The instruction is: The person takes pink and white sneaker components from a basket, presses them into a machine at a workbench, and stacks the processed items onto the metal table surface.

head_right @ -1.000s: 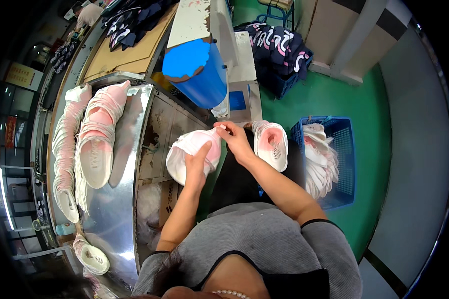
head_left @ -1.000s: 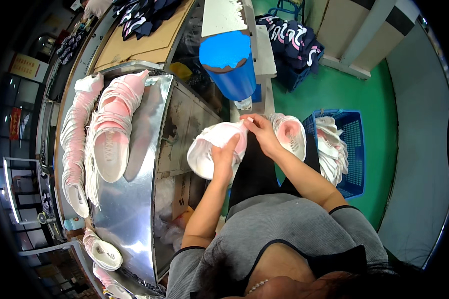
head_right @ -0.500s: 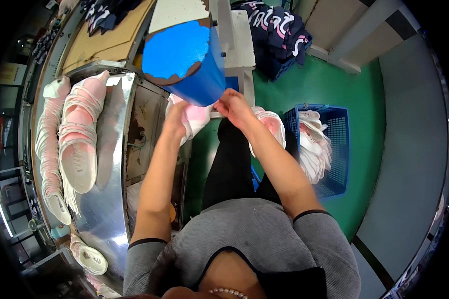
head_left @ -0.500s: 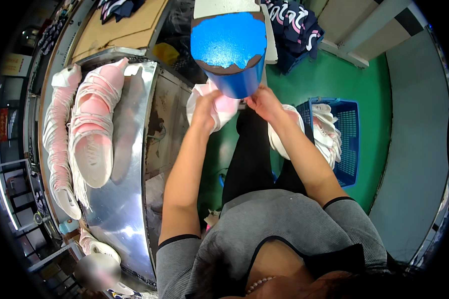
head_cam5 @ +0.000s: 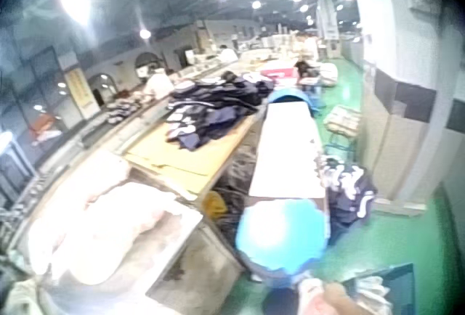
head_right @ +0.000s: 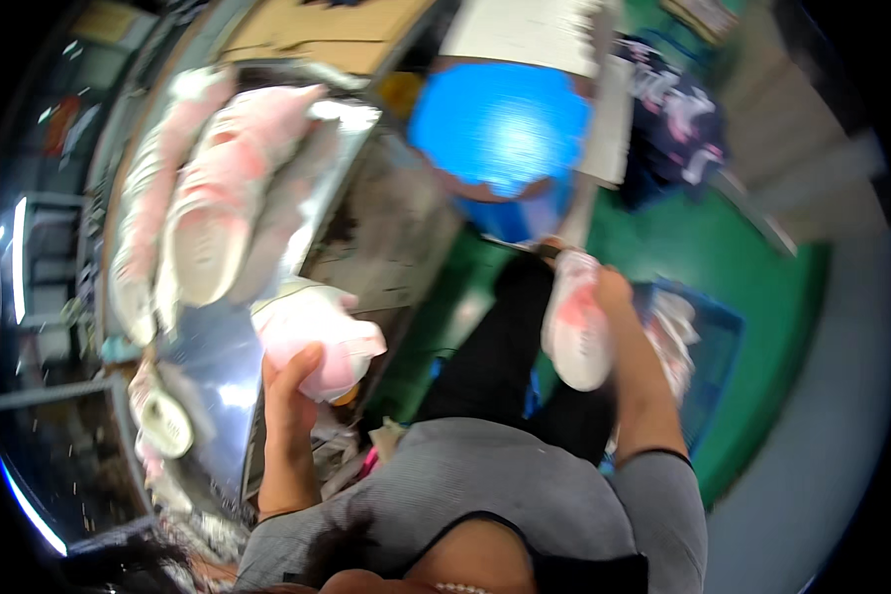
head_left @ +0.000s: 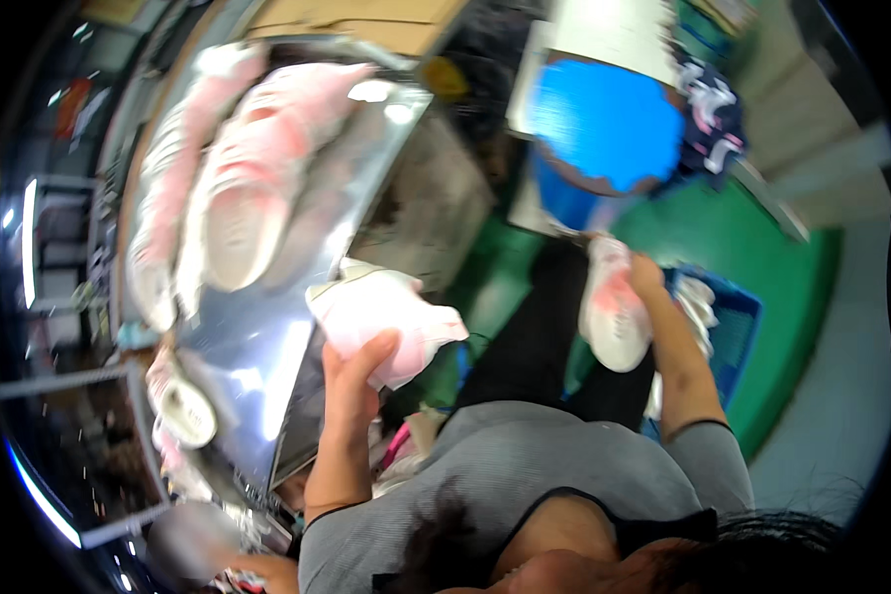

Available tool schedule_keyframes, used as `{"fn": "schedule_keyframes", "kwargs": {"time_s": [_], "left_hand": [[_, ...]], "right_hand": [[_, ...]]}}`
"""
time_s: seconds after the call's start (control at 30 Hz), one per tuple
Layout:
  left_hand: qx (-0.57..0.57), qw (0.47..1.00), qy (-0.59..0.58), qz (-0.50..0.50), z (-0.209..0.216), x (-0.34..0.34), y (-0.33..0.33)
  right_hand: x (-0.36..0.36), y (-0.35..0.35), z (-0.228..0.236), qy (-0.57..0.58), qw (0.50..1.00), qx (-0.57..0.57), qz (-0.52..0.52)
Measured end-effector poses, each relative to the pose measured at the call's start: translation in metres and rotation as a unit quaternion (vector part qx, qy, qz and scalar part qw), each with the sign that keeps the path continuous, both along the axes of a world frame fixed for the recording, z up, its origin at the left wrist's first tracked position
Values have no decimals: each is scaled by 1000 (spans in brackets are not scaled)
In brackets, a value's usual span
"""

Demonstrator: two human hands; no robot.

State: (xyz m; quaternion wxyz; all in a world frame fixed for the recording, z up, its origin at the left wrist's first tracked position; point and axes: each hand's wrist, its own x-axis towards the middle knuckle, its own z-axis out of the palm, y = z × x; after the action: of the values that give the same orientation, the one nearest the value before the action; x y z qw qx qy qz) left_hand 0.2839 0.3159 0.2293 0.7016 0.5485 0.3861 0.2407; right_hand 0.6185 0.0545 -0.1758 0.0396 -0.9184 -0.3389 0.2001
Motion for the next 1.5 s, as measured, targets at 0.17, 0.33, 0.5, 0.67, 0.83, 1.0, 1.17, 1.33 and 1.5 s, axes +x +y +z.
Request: {"fn": "schedule_keyframes", "kwargs": {"time_s": [0.17,0.33,0.5,0.67,0.83,1.0,1.17,1.33,1.5], "left_hand": [[176,940,-22,292,21,-60,65],[240,920,-6,309,-64,-56,237],[283,943,-92,147,-77,-26,316],[332,922,72,183,-78,-67,214],[18,936,-83,-341,-72,-4,-43],[-292,914,-101,-261,-125,87,-83],[-146,956,-50,-248,-141,77,-82],[-76,973,17,-216,-118,84,-33],[27,975,18,-221,-119,117,-23]], "right_hand": [[-5,-14,88,-42,998,26,-41],[-10,-54,136,-40,946,290,-140],[-71,-11,194,51,817,487,-305],[-130,33,257,309,650,614,-324],[-161,60,254,129,743,603,-259],[-173,53,278,256,794,504,-223],[-144,36,265,64,893,382,-230],[-105,40,275,283,772,488,-292],[-98,104,262,219,848,450,-172]]}}
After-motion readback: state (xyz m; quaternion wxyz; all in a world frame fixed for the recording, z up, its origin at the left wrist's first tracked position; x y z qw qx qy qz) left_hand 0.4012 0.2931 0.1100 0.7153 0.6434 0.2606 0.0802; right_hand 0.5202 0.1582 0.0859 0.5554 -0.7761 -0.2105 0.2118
